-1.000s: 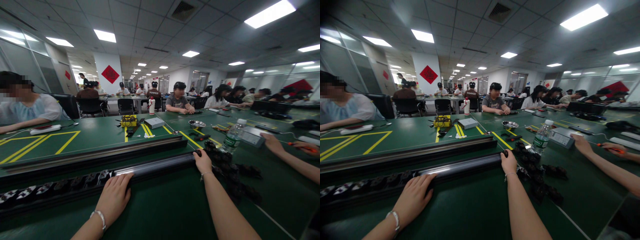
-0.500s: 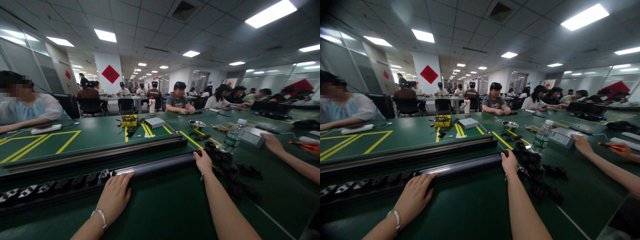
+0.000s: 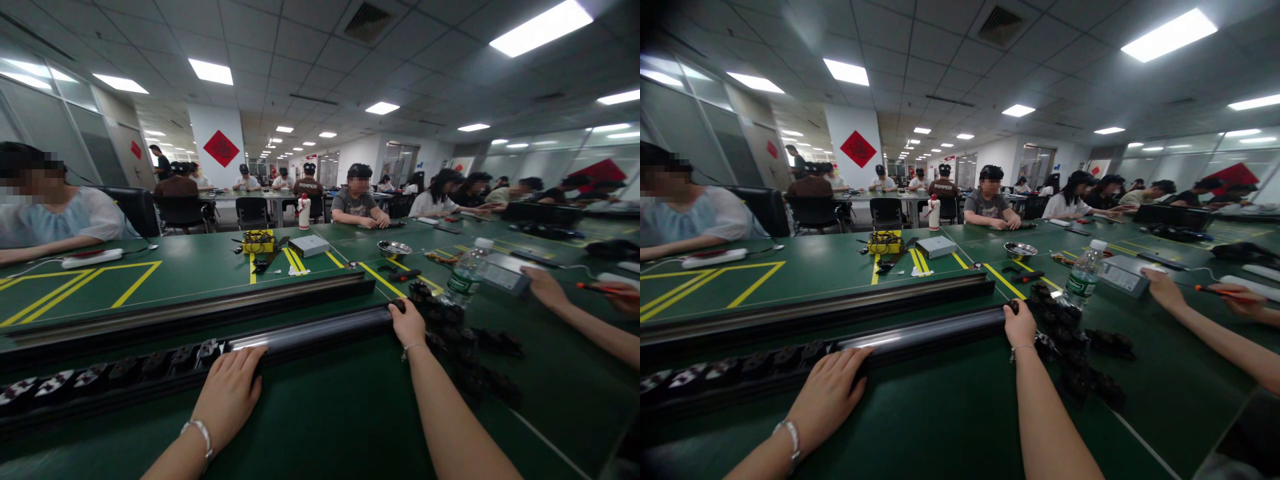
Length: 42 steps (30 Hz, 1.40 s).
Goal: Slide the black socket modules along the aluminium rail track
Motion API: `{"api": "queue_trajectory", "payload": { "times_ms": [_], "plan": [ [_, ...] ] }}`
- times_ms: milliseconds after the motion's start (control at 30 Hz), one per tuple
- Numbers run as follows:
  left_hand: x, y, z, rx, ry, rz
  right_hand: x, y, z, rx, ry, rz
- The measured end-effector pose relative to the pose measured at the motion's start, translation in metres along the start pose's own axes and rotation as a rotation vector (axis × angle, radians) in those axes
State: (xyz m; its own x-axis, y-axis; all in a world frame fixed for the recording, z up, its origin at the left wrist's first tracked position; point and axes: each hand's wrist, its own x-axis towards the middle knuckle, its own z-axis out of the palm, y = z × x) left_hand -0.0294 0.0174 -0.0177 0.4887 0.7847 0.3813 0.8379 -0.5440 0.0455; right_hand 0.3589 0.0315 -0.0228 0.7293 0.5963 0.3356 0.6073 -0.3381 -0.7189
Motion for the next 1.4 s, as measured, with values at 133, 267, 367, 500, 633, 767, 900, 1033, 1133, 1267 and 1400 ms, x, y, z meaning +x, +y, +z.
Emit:
{"api": "queue_trajectory", "payload": {
  "times_ms": [133, 267, 367, 500, 633, 767, 900, 1033, 1133, 1267, 1400],
  "plan": [
    [-0.0007, -0.0004, 0.0002, 0.003, 0.006, 0.002, 0.0, 0.0005, -0.0002, 0.009, 0.002, 0.01],
    [-0.0011, -0.0005, 0.0007, -0.002, 0.003, -0.002, -0.0005, -0.0008, -0.0022, 0.016, -0.003, 0.03],
    [-0.0011, -0.0007, 0.0012, 0.002, 0.005, -0.003, -0.0011, -0.0023, -0.0037, 0.021, -0.011, 0.048],
    [-0.0012, -0.0007, 0.0013, 0.012, 0.004, 0.003, -0.0016, -0.0034, -0.0043, 0.027, -0.01, 0.06],
    [-0.0015, 0.0, 0.0004, 0.015, 0.01, 0.003, -0.0006, -0.0027, -0.0037, 0.029, 0.006, 0.068],
    [-0.0015, 0.0002, 0.0002, 0.014, 0.008, 0.009, 0.0003, -0.0022, -0.0032, 0.028, 0.018, 0.083],
    [-0.0015, 0.0004, 0.0002, 0.011, 0.004, 0.002, -0.0001, -0.0032, -0.003, 0.026, 0.03, 0.087],
    [-0.0017, 0.0007, -0.0001, 0.01, 0.006, -0.004, -0.0004, -0.0039, -0.0032, 0.023, 0.041, 0.097],
    [-0.002, 0.0003, 0.0003, 0.008, 0.014, -0.003, -0.0005, -0.0039, -0.0036, 0.024, 0.04, 0.104],
    [-0.0024, -0.0007, 0.0018, 0.005, 0.021, 0.003, -0.0009, -0.0041, -0.0043, 0.031, 0.041, 0.105],
    [-0.0025, -0.0013, 0.0029, 0.001, 0.024, 0.006, -0.0014, -0.0045, -0.0053, 0.03, 0.039, 0.112]
  ]
}}
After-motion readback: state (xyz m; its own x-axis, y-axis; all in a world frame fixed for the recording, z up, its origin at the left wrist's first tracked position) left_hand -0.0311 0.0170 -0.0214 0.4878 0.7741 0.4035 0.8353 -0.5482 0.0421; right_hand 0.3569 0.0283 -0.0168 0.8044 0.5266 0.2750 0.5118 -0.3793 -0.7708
